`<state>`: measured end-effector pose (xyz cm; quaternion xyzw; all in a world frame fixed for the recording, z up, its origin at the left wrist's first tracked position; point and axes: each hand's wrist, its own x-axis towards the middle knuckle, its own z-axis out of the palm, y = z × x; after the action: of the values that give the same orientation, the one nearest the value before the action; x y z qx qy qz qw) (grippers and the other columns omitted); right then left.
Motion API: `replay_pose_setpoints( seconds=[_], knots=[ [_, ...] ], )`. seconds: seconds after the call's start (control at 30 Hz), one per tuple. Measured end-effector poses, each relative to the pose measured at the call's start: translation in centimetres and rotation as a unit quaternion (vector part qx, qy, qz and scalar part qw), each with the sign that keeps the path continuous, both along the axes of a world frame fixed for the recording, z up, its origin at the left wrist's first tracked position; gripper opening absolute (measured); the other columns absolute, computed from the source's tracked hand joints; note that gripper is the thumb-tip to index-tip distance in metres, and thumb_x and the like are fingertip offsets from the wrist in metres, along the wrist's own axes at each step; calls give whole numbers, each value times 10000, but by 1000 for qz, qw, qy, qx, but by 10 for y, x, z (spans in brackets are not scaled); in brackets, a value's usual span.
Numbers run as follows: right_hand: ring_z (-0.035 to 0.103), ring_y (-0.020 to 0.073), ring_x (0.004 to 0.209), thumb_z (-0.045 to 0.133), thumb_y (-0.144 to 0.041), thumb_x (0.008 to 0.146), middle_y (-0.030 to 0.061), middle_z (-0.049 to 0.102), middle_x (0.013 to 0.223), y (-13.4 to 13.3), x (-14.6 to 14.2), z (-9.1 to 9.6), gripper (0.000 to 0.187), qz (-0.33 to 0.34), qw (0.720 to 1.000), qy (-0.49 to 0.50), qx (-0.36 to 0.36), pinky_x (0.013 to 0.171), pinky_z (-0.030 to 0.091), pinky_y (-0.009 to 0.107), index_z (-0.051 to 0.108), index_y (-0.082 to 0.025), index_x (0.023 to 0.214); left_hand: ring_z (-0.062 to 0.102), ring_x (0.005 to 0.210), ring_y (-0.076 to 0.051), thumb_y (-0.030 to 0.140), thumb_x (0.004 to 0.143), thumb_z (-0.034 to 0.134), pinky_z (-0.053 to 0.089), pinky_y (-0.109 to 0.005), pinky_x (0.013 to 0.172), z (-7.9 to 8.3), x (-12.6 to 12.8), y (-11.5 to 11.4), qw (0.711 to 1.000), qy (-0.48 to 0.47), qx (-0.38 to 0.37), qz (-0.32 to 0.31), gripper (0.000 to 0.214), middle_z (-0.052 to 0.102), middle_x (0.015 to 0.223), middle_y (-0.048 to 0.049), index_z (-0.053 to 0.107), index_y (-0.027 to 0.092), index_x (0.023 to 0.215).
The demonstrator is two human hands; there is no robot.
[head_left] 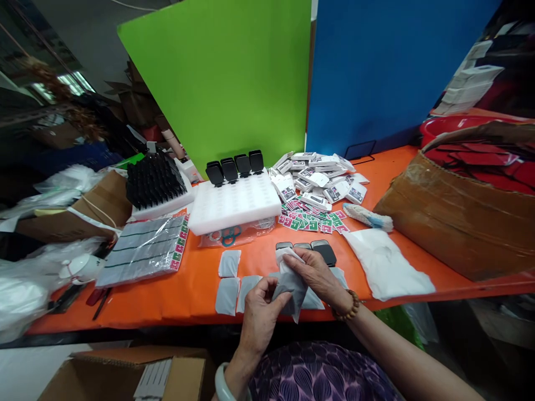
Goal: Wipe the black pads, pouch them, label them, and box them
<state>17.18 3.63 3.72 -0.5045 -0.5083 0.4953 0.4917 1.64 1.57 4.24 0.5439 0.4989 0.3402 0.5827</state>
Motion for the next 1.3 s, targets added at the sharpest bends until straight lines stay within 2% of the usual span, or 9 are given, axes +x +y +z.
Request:
replay_pose_setpoints(
  seconds=[0.13,0.2,0.27,0.33,0.43,0.6,0.77,1.03,1.3],
  knots=[
    [593,200,879,588,-347,864,71,645,1004,-4,6,8,226,-156,966,-146,145,809,472,346,584,-207,1041,624,726,-163,300,651,748,486,-262,707,-7,-5,5,997,-54,-46,10,215,692,740,-9,657,146,770],
    [586,228,993,591,-300,865,82,647,1063,-10,6,12,227,-139,952,-185,200,890,453,377,582,-223,1077,621,718,-161,315,641,763,487,-262,708,-10,-7,6,997,-58,-57,14,242,686,726,-10,662,141,777],
    [582,234,1016,584,-271,870,79,652,1065,-17,4,12,211,-64,954,-197,216,899,449,380,595,-232,1077,611,677,-150,353,641,770,494,-260,669,-11,-8,7,996,-53,-64,25,302,686,752,-18,667,138,827],
    [589,225,974,574,-257,871,73,652,1055,-21,0,6,222,9,966,-181,184,869,459,369,597,-233,1090,606,660,-129,396,644,770,505,-256,639,-12,-9,9,996,-51,-58,49,350,692,942,-54,664,145,862],
    [589,196,925,559,-282,877,57,644,1043,-20,-5,-12,236,55,991,-87,89,828,474,337,582,-217,1102,612,679,-106,414,641,775,523,-257,653,-15,-11,11,994,-65,-44,70,357,608,1211,-87,644,152,844],
    [585,151,788,638,-412,813,12,626,893,-9,-12,-39,307,86,992,88,-36,686,491,266,571,-197,1021,599,646,-126,429,684,741,496,-241,614,-28,-14,16,993,-81,-70,43,364,653,765,-15,602,147,867],
    [575,131,710,663,-430,780,23,608,942,-6,-10,-49,393,4,996,72,-54,651,506,278,532,-211,1079,582,594,-140,497,656,677,484,-267,577,-51,-19,42,991,11,-37,127,414,621,677,-9,564,147,845],
    [628,202,846,646,-481,799,73,642,989,-32,74,-52,386,-156,986,-54,-9,810,524,390,578,-206,1061,598,665,-167,342,700,633,477,-289,631,-80,-42,108,951,219,45,213,245,586,694,13,548,171,852],
    [624,227,788,572,-521,810,96,669,971,-72,170,-55,373,-355,898,-258,-17,728,507,389,616,-201,995,612,1029,-307,288,795,536,436,-434,919,-79,-41,117,902,396,103,134,323,660,1008,-163,546,129,1075]
  ],
)
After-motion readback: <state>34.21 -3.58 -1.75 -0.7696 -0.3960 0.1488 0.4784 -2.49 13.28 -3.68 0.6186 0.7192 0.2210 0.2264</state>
